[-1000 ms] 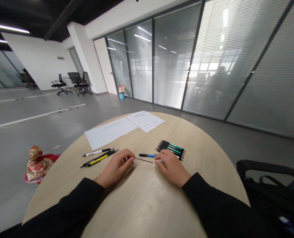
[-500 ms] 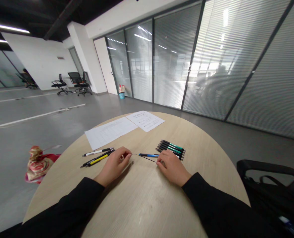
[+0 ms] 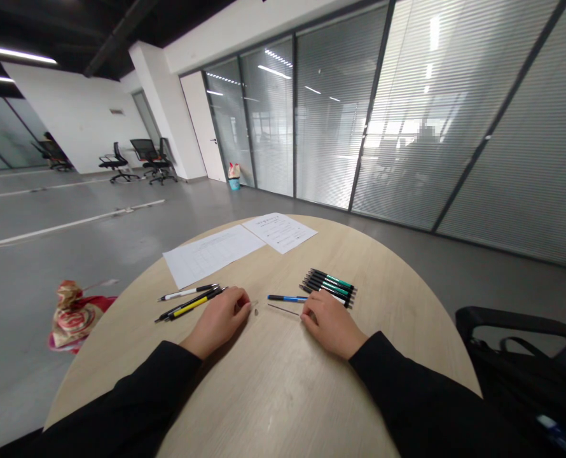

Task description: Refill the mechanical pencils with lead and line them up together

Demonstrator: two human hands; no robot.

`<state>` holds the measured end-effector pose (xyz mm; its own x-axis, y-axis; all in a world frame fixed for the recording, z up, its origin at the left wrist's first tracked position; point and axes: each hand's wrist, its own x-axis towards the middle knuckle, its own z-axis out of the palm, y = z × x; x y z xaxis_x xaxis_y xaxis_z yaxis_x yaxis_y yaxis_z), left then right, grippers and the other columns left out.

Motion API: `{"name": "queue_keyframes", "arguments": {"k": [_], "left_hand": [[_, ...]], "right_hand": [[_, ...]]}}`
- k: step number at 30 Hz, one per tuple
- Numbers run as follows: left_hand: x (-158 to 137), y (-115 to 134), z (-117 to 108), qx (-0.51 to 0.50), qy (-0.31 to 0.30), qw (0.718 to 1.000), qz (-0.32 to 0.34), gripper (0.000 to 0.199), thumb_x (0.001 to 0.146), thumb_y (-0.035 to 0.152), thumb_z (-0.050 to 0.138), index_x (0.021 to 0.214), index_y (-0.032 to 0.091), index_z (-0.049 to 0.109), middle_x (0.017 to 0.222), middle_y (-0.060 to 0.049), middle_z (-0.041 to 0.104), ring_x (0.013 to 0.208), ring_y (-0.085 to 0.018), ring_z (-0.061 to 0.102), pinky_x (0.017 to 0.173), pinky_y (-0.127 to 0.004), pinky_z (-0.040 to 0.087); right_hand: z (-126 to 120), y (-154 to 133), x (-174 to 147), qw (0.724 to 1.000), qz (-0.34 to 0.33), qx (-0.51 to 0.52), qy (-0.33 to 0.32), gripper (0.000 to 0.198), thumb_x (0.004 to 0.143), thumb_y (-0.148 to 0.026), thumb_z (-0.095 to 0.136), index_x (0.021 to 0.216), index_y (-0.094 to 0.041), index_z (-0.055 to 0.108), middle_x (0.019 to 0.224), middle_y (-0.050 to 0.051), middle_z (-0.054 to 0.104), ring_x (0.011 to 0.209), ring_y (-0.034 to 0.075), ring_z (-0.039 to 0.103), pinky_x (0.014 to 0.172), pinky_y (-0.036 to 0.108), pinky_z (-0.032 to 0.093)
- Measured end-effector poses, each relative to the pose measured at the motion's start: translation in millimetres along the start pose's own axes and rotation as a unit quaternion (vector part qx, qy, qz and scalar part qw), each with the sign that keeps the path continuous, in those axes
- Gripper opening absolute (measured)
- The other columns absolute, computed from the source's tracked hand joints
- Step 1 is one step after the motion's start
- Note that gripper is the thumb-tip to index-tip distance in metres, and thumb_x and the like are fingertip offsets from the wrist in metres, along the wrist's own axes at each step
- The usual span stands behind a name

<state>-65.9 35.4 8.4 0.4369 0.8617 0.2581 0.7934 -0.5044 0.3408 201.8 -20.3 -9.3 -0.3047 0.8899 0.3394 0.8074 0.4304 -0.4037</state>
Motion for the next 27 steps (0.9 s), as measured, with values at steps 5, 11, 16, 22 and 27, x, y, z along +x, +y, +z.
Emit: {"name": "queue_keyframes", "arguments": {"k": [5,11,16,22,27], "left_hand": [[-0.4,0.2,0.9,0.020,-0.023,1.000,0.007,0.014,0.087,0.027,0.052,0.078,0.019,0.059,0.077,-0.005,0.064,0.071,-0.022,0.059,0.064,-0.032,0.040],[-0.4,1.8,0.7,0.017,-0.026,0.999,0.010,0.016,0.089,0.030,0.051,0.080,0.018,0.059,0.079,-0.005,0.064,0.073,-0.021,0.059,0.066,-0.031,0.040],[-0.3,4.1,-0.9,0.016,-0.023,1.000,-0.002,0.019,0.090,0.028,0.047,0.080,0.018,0.060,0.079,-0.006,0.065,0.074,-0.022,0.060,0.067,-0.032,0.041],[1.2,3.2,0.0,0.009,-0.018,1.000,0.001,0.019,0.089,0.026,0.045,0.080,0.018,0.060,0.080,-0.006,0.065,0.075,-0.023,0.060,0.068,-0.033,0.042],[0.6,1.2,1.3,0.006,-0.021,1.000,0.006,0.019,0.091,0.027,0.045,0.082,0.018,0.060,0.080,-0.006,0.065,0.076,-0.022,0.060,0.069,-0.033,0.042]], "right_hand": [[1.0,-0.8,-0.2,1.000,-0.001,-0.006,0.000,0.014,0.089,-0.014,0.060,0.076,-0.017,0.065,0.087,0.006,0.064,0.090,0.019,0.056,0.082,0.030,0.044],[1.2,-0.3,0.6,1.000,0.001,0.000,-0.011,0.015,0.090,-0.017,0.060,0.076,-0.016,0.065,0.087,0.005,0.064,0.091,0.019,0.057,0.082,0.030,0.043],[0.1,-1.0,0.3,1.000,0.007,0.008,-0.005,0.015,0.091,-0.017,0.058,0.077,-0.016,0.065,0.087,0.006,0.064,0.091,0.019,0.056,0.084,0.030,0.042],[-2.7,-2.0,0.4,1.000,0.017,0.014,0.000,0.015,0.091,-0.017,0.058,0.078,-0.016,0.064,0.087,0.005,0.064,0.091,0.019,0.056,0.085,0.029,0.042],[-1.4,0.0,0.0,1.000,0.015,0.014,0.005,0.014,0.091,-0.018,0.058,0.079,-0.017,0.065,0.088,0.005,0.064,0.092,0.019,0.055,0.085,0.030,0.043]]}}
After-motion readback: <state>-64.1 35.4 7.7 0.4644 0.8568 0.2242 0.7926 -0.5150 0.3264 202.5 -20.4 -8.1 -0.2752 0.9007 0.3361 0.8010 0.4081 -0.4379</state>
